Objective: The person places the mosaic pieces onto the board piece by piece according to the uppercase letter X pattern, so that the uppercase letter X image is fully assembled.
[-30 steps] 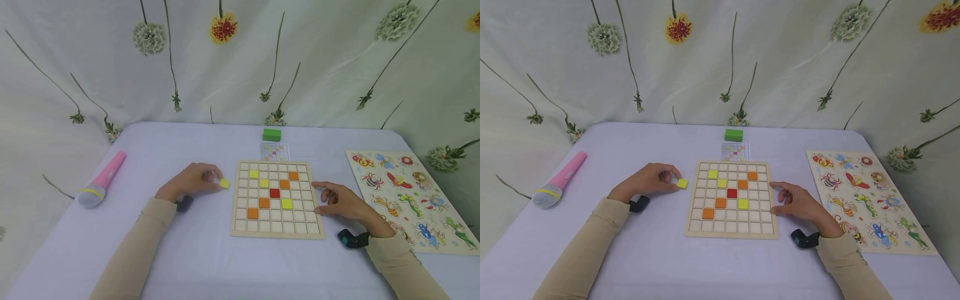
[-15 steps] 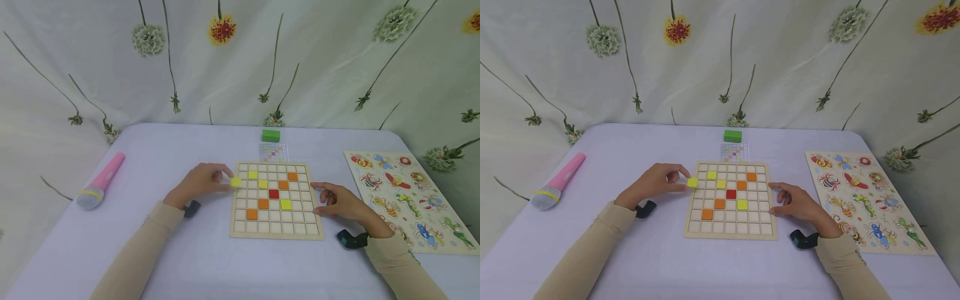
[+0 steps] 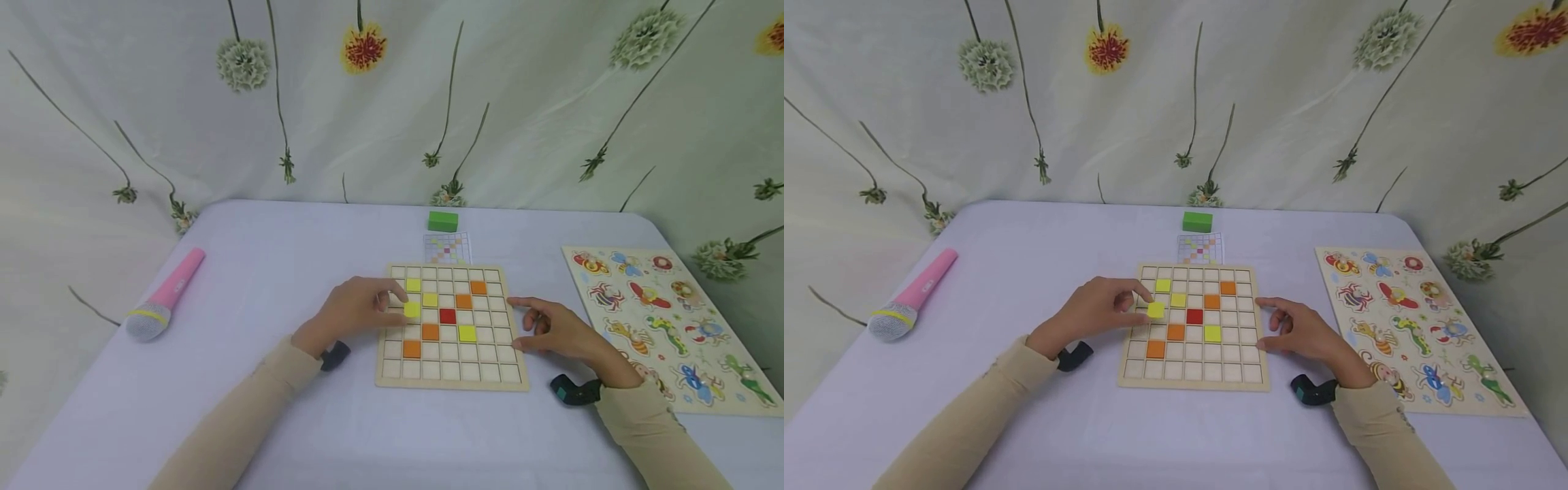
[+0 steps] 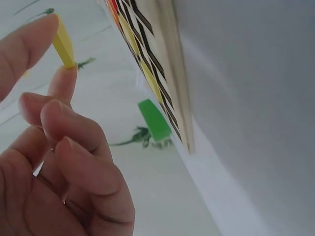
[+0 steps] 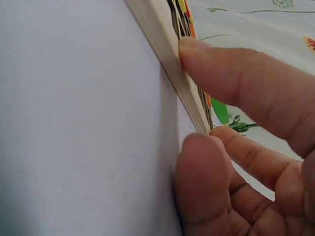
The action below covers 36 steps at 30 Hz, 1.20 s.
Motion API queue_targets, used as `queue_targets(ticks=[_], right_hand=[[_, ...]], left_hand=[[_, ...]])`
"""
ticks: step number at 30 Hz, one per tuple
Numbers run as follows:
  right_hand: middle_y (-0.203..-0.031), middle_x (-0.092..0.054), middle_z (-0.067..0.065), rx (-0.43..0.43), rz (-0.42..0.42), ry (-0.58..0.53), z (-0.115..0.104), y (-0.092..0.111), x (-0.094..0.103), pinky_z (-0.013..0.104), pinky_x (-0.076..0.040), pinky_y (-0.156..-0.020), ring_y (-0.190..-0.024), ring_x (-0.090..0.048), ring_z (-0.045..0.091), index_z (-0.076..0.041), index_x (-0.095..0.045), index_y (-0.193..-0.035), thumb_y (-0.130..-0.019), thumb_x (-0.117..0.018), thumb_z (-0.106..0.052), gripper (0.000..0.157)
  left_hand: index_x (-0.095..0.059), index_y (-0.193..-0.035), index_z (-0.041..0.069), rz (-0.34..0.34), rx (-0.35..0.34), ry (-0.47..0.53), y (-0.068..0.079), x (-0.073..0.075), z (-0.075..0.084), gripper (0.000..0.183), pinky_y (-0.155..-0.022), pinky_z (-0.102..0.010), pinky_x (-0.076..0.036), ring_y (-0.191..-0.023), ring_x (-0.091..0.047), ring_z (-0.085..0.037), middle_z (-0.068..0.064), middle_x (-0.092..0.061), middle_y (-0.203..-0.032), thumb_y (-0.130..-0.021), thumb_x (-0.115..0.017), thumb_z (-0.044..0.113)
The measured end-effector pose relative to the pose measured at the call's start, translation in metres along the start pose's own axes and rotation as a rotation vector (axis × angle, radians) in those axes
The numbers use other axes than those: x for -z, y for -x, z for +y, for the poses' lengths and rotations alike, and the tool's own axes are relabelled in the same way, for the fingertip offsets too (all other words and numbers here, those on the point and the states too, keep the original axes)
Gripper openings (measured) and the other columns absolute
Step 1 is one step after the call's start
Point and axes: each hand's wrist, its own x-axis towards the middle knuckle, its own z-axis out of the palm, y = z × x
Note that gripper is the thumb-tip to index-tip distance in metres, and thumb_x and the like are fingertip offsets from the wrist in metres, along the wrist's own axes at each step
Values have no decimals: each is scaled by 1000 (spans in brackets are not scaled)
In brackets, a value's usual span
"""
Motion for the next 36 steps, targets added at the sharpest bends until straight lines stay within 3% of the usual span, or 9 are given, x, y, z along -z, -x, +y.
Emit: queue_targets(ticks=[12, 25, 31, 36], right_hand=[[-99, -55, 8, 5, -4, -7, 1, 0, 0, 26, -42, -66, -78, -48, 17, 11, -51, -151, -86, -89, -6, 77], [-98, -56, 8, 10, -4, -1, -1, 1, 1, 26, -42, -65, -77, -49, 18, 11, -51, -151, -87, -88, -7, 76], [-97, -55, 7, 13, -8, 2, -1, -1, 0, 26, -42, -64, -75, -49, 17, 12, -51, -151, -88, -88, -6, 75], [-97, -56, 7, 24, -8, 1, -1, 1, 1, 27, -41, -64, -74, -48, 17, 13, -50, -151, -88, -87, -5, 75]], left_hand=[[-78, -115, 23, -16, -4, -15, 2, -20, 37, 31, -62, -28, -38, -70, -54, -13, 7, -57, -75, -90, -90, 38], [-79, -109, 23, -23, -175, -54, -3, -44, 66, 26, -54, -27, -39, -64, -51, -8, 13, -53, -65, -90, -89, 37], [-80, -109, 22, -25, -171, -72, -6, -53, 78, 27, -52, -25, -36, -61, -49, -6, 15, -51, -64, -89, -90, 37], [-81, -108, 24, -53, -152, -133, -11, -61, 88, 27, -55, -26, -41, -64, -54, -4, 15, -56, -65, -90, -89, 41]])
